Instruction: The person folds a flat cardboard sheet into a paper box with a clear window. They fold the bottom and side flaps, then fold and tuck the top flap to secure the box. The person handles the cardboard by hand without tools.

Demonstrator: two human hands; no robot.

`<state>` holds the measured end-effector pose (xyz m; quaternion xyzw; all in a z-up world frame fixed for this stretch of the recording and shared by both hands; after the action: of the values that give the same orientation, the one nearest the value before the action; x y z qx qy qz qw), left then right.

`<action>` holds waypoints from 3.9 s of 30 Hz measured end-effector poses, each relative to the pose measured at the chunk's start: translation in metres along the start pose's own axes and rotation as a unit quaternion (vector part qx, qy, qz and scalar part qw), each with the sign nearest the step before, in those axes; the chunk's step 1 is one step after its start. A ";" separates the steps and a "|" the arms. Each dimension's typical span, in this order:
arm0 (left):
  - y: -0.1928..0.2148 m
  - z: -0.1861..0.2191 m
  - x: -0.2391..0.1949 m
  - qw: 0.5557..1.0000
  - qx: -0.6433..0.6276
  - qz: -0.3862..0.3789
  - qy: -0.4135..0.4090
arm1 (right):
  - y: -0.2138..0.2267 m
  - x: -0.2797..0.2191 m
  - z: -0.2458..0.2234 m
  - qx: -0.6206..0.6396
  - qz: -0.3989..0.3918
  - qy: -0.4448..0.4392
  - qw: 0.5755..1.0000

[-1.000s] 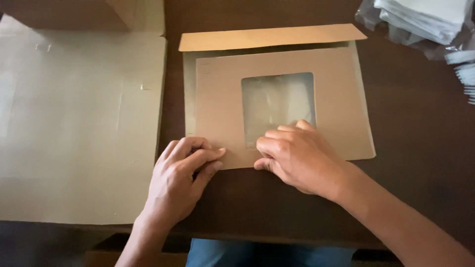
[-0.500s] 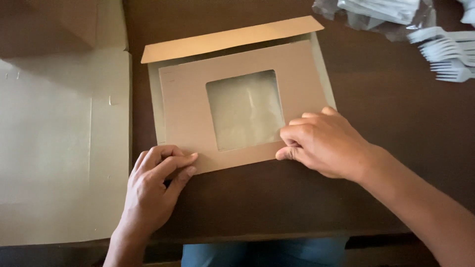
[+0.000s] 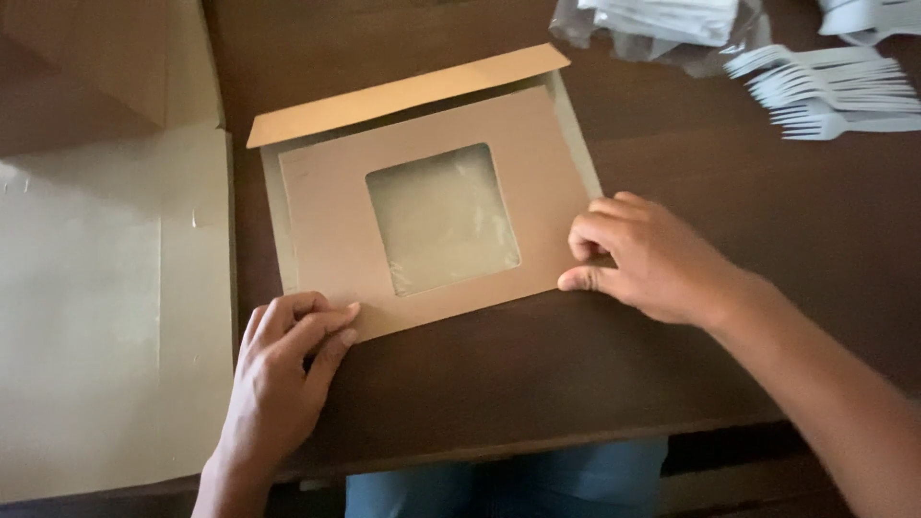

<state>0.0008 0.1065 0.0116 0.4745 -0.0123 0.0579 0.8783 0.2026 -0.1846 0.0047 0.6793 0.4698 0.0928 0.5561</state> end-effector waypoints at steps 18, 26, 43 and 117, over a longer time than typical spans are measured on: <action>-0.101 0.133 0.047 0.953 0.196 -0.112 -0.205 | -0.009 -0.037 -0.003 0.136 0.208 0.139 0.959; -0.100 0.152 0.048 0.949 0.261 -0.012 -0.175 | -0.015 -0.037 -0.006 0.046 0.234 0.213 0.948; -0.051 0.092 0.008 0.946 0.306 0.022 -0.104 | -0.010 -0.038 -0.025 -0.034 0.267 0.211 0.940; -0.050 0.032 0.117 0.987 0.154 -0.011 -0.032 | -0.007 0.039 -0.084 -0.104 0.114 0.057 0.986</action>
<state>0.1242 0.0635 -0.0036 0.6061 -0.0263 0.0341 0.7942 0.1655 -0.1000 0.0143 0.6606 0.4085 0.2424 0.5814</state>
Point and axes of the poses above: each hand's wrist, its own x-axis towards the middle knuckle, its own y-axis out of the back of the hand, z = x × y, the point moved 6 cm from there along x, towards the middle knuckle, and after that the axes turned 10 degrees about -z, right-handed, at the moved point
